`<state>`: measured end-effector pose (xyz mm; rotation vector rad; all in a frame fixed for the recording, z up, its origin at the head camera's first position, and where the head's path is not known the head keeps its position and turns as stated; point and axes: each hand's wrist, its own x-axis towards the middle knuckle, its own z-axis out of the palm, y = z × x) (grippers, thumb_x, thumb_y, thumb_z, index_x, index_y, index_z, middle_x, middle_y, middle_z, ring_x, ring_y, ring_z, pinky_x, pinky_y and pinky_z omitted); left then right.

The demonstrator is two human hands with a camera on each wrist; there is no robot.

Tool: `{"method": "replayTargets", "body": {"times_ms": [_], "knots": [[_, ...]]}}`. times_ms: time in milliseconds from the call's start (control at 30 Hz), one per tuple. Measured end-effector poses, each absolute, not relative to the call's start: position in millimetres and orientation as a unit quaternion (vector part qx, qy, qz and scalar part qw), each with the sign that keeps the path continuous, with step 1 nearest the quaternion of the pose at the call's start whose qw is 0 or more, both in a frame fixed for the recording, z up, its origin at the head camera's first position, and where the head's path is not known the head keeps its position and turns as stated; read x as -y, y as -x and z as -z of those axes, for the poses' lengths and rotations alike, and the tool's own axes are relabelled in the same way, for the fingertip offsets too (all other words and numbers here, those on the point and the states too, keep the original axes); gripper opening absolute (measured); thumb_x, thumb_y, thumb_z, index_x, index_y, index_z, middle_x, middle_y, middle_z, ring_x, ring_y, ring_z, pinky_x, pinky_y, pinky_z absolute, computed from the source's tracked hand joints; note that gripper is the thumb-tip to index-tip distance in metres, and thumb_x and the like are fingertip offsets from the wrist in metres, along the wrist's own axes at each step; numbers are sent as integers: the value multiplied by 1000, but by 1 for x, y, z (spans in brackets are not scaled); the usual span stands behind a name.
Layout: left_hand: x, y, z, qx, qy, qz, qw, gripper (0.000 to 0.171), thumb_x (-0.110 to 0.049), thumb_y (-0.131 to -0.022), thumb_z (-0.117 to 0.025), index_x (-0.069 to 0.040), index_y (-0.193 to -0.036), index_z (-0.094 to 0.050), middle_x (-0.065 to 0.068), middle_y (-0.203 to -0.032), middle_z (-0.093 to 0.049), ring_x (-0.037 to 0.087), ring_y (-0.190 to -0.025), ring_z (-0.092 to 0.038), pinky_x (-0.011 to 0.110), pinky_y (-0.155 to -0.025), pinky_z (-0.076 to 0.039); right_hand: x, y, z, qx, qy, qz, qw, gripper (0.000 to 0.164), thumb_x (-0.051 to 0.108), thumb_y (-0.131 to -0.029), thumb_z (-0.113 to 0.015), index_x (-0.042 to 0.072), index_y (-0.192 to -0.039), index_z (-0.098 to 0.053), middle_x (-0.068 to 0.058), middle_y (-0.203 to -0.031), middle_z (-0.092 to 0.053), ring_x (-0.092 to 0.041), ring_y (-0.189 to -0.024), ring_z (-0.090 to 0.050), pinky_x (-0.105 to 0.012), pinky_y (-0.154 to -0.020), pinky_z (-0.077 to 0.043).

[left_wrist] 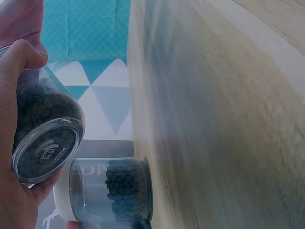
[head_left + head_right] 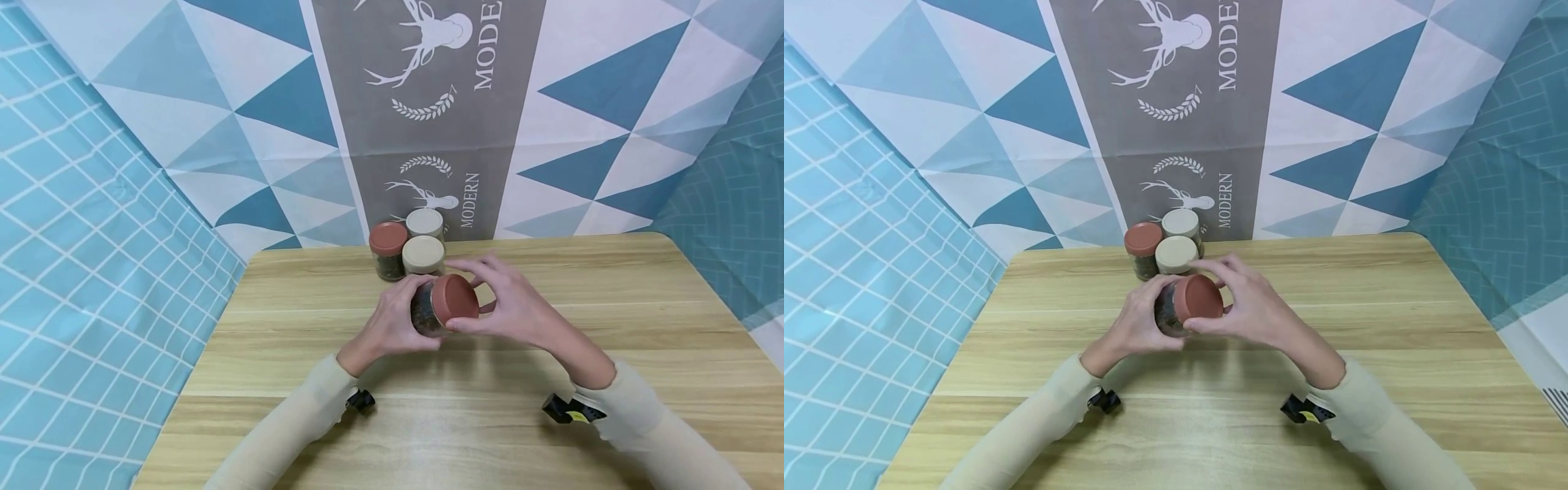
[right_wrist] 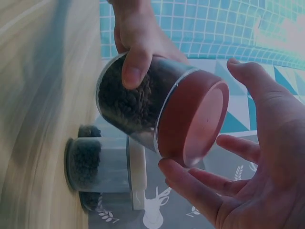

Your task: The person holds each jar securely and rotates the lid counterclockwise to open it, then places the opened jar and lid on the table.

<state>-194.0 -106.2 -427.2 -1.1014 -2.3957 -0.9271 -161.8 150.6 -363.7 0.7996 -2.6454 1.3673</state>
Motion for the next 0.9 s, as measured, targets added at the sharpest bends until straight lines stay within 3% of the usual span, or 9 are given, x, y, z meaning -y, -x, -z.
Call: {"method": "replayTargets", "body": {"times_ms": [233, 600, 900], "knots": [[104, 192, 426, 847, 387, 327, 160, 99, -30, -66, -101, -1, -150, -59, 15, -138, -74, 28, -124, -75, 45, -104, -67, -146, 160, 365, 867, -267, -419, 38, 68, 24, -84, -100, 20, -146, -72, -12, -127, -67, -27, -112, -69, -23, -75, -68], [105, 192, 425, 846, 387, 330, 161, 98, -29, -66, -101, -1, -150, -59, 15, -139, -74, 28, -124, -75, 44, -105, -67, -146, 160, 365, 869, -272, -411, 42, 68, 25, -84, -99, 20, -146, -72, -11, -127, -67, -27, -110, -71, -22, -75, -67], [105, 191, 424, 846, 386, 330, 163, 97, -28, -66, -101, 0, -148, -59, 16, -138, -74, 28, -124, -75, 44, -105, -67, -148, 161, 366, 865, -318, -379, 78, 69, 24, -83, -99, 20, -146, -72, -8, -128, -68, -22, -104, -76, -24, -77, -67]]}}
